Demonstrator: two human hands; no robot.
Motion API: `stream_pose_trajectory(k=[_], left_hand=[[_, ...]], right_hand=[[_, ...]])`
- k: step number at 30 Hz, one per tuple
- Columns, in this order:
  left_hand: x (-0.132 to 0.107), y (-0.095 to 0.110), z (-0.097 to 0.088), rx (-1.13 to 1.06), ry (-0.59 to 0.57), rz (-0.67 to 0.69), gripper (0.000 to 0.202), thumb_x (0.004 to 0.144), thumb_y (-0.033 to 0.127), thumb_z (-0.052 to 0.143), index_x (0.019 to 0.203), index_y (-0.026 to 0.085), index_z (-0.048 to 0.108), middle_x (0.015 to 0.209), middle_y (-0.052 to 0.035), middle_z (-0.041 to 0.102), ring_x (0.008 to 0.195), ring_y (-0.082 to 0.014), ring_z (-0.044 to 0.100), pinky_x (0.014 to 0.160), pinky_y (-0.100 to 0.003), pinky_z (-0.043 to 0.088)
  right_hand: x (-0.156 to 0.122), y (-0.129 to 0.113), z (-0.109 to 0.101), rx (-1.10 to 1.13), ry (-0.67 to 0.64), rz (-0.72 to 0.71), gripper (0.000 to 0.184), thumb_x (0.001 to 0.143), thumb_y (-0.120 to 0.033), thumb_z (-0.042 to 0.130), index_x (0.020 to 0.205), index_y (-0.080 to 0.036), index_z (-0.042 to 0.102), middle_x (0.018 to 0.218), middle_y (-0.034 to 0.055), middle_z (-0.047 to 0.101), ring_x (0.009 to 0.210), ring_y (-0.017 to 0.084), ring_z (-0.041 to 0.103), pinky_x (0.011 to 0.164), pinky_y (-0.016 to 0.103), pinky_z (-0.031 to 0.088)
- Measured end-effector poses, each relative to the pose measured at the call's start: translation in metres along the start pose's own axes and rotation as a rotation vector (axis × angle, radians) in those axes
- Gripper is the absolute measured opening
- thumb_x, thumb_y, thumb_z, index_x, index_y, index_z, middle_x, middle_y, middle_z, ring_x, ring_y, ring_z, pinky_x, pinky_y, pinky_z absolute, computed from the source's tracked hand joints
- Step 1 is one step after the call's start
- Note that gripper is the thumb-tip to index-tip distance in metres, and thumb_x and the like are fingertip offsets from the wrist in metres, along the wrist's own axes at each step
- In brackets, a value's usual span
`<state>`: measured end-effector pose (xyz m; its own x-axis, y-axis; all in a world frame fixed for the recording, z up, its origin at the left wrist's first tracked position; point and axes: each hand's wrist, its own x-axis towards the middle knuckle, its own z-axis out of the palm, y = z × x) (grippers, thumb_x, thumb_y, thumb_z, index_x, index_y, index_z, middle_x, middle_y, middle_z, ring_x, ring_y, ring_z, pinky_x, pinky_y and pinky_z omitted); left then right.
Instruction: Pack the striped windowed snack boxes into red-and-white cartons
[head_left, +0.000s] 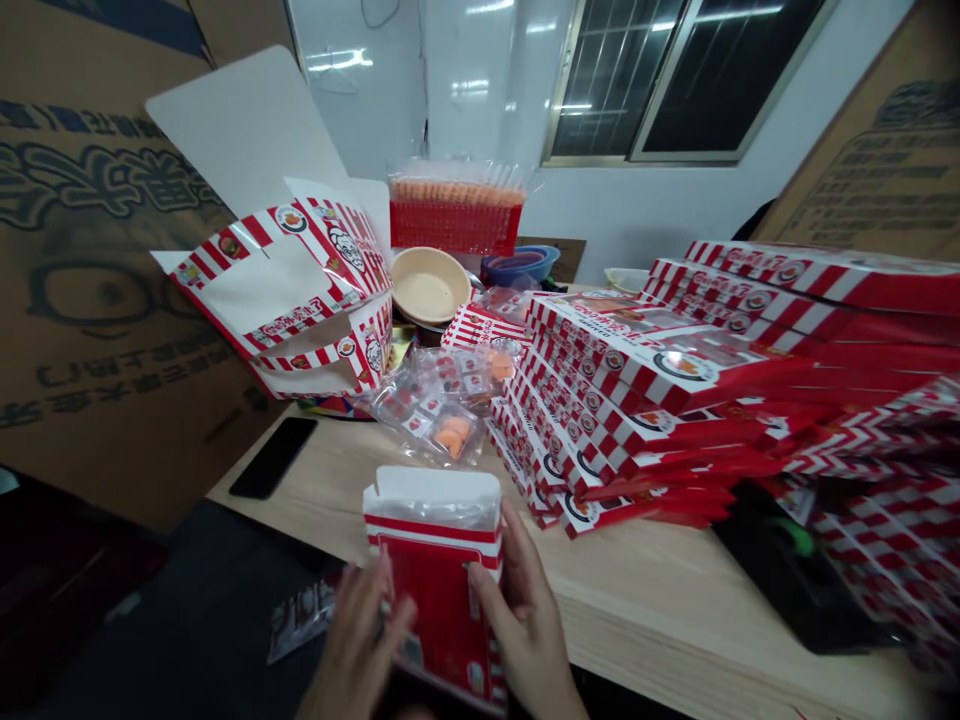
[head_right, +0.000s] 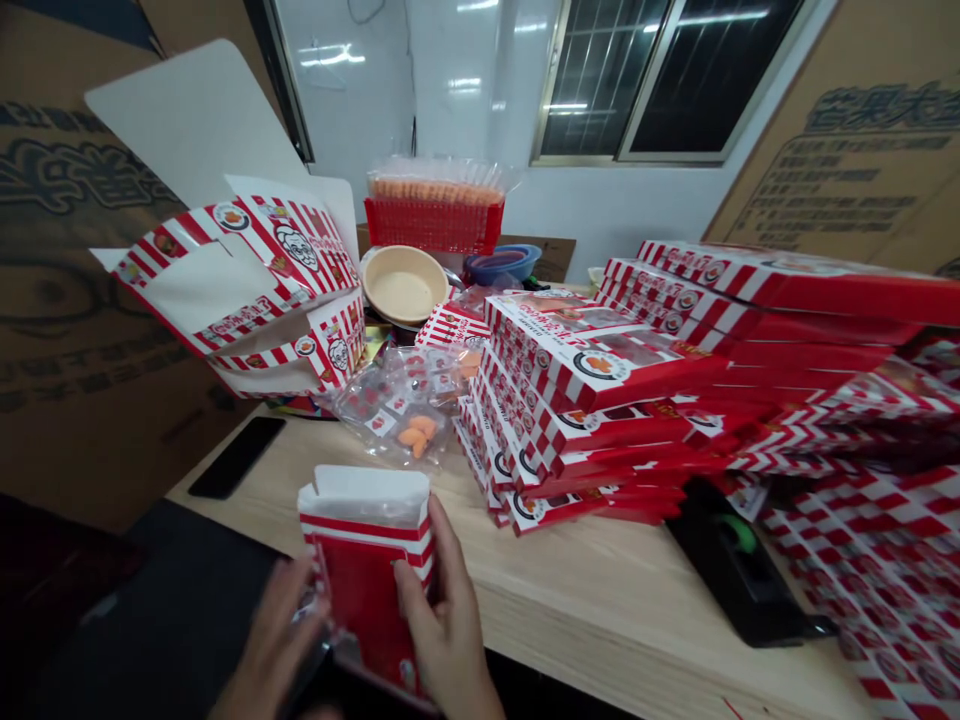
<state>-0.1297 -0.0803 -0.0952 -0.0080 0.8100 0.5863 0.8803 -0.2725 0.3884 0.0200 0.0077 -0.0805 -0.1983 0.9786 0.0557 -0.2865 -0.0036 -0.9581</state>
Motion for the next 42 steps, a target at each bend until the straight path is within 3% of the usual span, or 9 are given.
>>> stream_pose_trajectory(k=[2,5,13,17,20,24,28,32,42], left_hand=[[0.03,-0.008,0.003,-0.174,0.148,-0.254,0.058,0.089,0.024,0.044,0.141,0.028,0.017,0.146,-0.0104,0.029,0.132,-0.0236,0.032,0.101,-0.043,0.039],[0.071,-0.009,0.021,-0.405,0.282,-0.377,0.05,0.092,0.025,0.04,0.139,0.023,0.022,0.132,-0.0115,0.049,0.117,-0.0183,0.051,0.093,-0.032,0.047],[0.092,-0.007,0.08,-0.347,0.548,-0.007,0.042,0.089,0.019,0.046,0.13,0.02,0.042,0.112,-0.0085,0.062,0.103,-0.0146,0.059,0.087,-0.021,0.047],[0.099,-0.013,0.062,-0.43,0.425,0.095,0.038,0.091,0.018,0.04,0.129,0.02,0.045,0.113,-0.0065,0.062,0.105,-0.0129,0.057,0.089,-0.02,0.044],[0.106,-0.008,0.041,-0.584,0.244,0.14,0.03,0.092,0.02,0.036,0.108,0.021,0.061,0.097,-0.0028,0.068,0.094,-0.0137,0.061,0.082,-0.021,0.046],[0.112,0.006,0.028,-0.965,0.126,-0.202,0.024,0.091,0.02,0.04,0.101,0.026,0.061,0.101,-0.0002,0.068,0.087,-0.0123,0.063,0.074,-0.02,0.047],[0.121,0.004,0.021,-1.416,-0.067,-0.365,0.047,0.085,0.021,0.051,0.129,0.034,0.04,0.122,-0.0049,0.059,0.099,-0.0183,0.061,0.08,-0.031,0.049],[0.133,-0.008,0.009,-1.42,-0.416,-0.261,0.02,0.083,0.018,0.053,0.09,0.024,0.071,0.105,-0.0062,0.068,0.099,-0.022,0.062,0.089,-0.037,0.045],[0.131,-0.006,-0.004,-1.217,-0.411,-0.033,0.015,0.085,0.022,0.054,0.088,0.025,0.068,0.111,-0.0032,0.062,0.103,-0.0187,0.056,0.089,-0.031,0.043]], right_hand=[[-0.004,-0.001,-0.008,-0.109,0.05,-0.106,0.049,0.083,-0.029,0.056,0.13,-0.029,0.043,0.139,0.0033,0.041,0.128,0.02,0.037,0.106,0.036,0.032],[0.003,-0.004,-0.02,-0.253,0.147,-0.301,0.045,0.084,-0.024,0.055,0.128,-0.029,0.046,0.134,0.0044,0.048,0.122,0.019,0.045,0.1,0.034,0.04],[0.029,-0.032,-0.043,-0.62,0.228,-0.738,0.013,0.085,-0.017,0.049,0.09,-0.022,0.06,0.079,0.0004,0.063,0.074,0.014,0.06,0.067,0.025,0.048],[0.026,-0.039,-0.042,-0.542,0.224,-0.593,0.017,0.089,-0.022,0.044,0.073,-0.021,0.052,0.061,-0.0034,0.05,0.055,0.01,0.049,0.051,0.02,0.041],[0.026,-0.038,-0.039,-0.439,0.24,-0.466,0.012,0.088,-0.027,0.046,0.088,-0.023,0.056,0.08,0.0004,0.06,0.074,0.013,0.057,0.062,0.022,0.045],[0.028,-0.036,-0.036,-0.135,0.175,-0.287,0.047,0.087,-0.03,0.049,0.132,-0.029,0.036,0.126,0.0072,0.053,0.116,0.021,0.049,0.089,0.036,0.044],[0.028,-0.042,-0.041,-0.011,0.009,-0.234,0.017,0.086,-0.026,0.053,0.099,-0.03,0.062,0.122,0.0021,0.058,0.113,0.02,0.052,0.094,0.037,0.041],[0.028,-0.05,-0.045,-0.028,-0.081,-0.275,0.014,0.084,-0.023,0.055,0.072,-0.025,0.061,0.119,-0.0001,0.057,0.108,0.02,0.055,0.093,0.038,0.041],[0.022,-0.08,-0.028,-0.438,0.005,-0.249,0.014,0.076,-0.025,0.066,0.09,-0.029,0.064,0.094,-0.0008,0.066,0.091,0.013,0.061,0.076,0.02,0.048]])
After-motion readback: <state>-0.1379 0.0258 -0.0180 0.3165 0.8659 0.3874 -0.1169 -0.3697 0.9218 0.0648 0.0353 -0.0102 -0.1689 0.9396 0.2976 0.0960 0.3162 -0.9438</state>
